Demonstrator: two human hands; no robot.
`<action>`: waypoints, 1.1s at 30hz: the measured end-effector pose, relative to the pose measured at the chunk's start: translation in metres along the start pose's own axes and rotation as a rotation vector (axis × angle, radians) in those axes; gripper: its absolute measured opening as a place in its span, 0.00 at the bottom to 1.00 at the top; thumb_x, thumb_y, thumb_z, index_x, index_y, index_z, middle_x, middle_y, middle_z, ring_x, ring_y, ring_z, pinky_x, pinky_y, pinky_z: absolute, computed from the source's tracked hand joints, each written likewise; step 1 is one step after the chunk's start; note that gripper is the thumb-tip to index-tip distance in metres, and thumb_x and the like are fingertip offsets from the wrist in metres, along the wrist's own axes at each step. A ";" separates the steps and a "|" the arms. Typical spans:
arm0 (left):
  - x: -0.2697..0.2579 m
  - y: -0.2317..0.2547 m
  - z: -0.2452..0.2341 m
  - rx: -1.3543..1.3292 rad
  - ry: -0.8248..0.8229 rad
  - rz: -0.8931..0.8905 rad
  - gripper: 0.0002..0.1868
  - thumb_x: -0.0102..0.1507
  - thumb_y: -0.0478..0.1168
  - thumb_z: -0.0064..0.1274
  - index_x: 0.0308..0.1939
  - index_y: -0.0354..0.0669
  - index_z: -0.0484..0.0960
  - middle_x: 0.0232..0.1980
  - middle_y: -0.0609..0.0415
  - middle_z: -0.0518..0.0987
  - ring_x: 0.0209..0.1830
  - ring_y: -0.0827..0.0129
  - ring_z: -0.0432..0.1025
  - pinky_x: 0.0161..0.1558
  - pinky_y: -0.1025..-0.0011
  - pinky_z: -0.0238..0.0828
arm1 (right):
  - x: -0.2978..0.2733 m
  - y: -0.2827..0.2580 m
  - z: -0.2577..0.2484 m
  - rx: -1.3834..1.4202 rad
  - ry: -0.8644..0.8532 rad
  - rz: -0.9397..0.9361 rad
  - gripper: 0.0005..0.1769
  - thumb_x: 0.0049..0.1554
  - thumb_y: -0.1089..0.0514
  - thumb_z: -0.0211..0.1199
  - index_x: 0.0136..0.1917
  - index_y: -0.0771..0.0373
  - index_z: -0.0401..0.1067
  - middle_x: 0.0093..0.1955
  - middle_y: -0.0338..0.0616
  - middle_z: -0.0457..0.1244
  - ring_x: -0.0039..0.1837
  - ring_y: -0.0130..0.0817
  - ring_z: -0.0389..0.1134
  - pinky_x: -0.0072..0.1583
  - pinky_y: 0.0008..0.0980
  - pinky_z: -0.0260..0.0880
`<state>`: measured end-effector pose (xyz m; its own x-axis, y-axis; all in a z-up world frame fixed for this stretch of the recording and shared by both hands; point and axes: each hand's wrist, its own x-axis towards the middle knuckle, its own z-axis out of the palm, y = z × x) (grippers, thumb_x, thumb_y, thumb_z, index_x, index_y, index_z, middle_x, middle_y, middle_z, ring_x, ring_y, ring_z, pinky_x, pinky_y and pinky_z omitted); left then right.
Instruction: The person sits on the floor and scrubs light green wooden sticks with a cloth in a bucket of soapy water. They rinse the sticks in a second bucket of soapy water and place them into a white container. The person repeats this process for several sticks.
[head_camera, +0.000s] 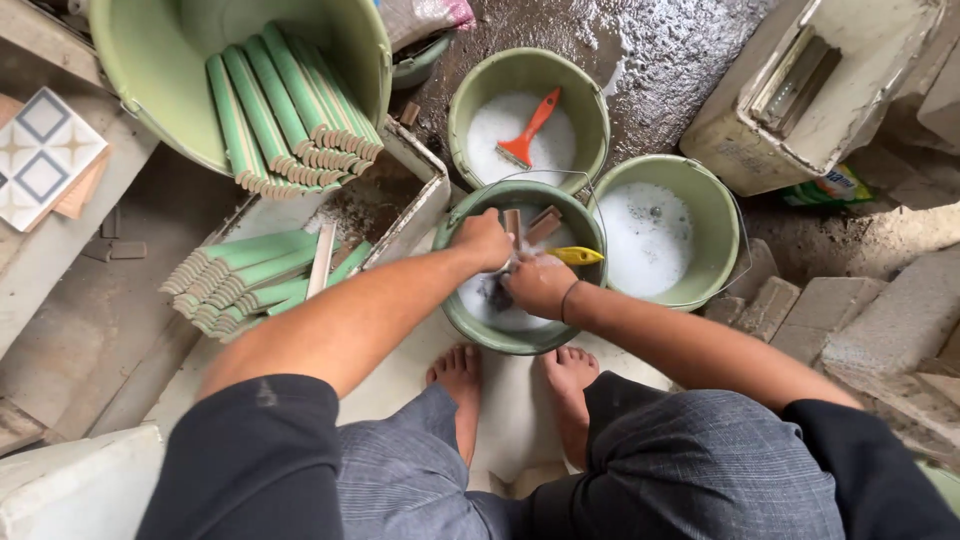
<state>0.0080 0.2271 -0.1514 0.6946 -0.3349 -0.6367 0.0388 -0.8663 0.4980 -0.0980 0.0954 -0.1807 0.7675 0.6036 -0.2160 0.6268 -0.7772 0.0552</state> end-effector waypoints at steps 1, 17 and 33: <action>-0.007 0.002 -0.003 -0.003 0.004 0.001 0.30 0.65 0.54 0.52 0.66 0.41 0.71 0.59 0.34 0.79 0.62 0.43 0.75 0.59 0.47 0.74 | -0.006 0.003 -0.020 -0.004 0.001 -0.003 0.07 0.51 0.55 0.62 0.40 0.52 0.81 0.37 0.38 0.69 0.45 0.41 0.73 0.43 0.41 0.73; -0.100 0.000 -0.046 -0.115 0.375 0.507 0.09 0.55 0.43 0.48 0.36 0.47 0.76 0.27 0.45 0.82 0.35 0.46 0.80 0.37 0.50 0.76 | -0.053 0.042 -0.064 2.081 0.608 0.577 0.09 0.54 0.67 0.60 0.50 0.71 0.73 0.41 0.47 0.64 0.41 0.35 0.70 0.43 0.38 0.80; -0.114 0.002 -0.056 -0.262 0.569 0.875 0.08 0.64 0.38 0.54 0.45 0.45 0.86 0.37 0.49 0.85 0.41 0.55 0.81 0.42 0.64 0.80 | -0.030 -0.003 -0.100 1.000 0.944 0.375 0.12 0.52 0.66 0.72 0.51 0.64 0.80 0.50 0.51 0.72 0.51 0.52 0.75 0.51 0.45 0.75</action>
<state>-0.0312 0.2843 -0.0445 0.7857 -0.5197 0.3356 -0.5280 -0.2806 0.8016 -0.1094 0.0970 -0.0768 0.9133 -0.0814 0.3991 0.3175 -0.4716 -0.8227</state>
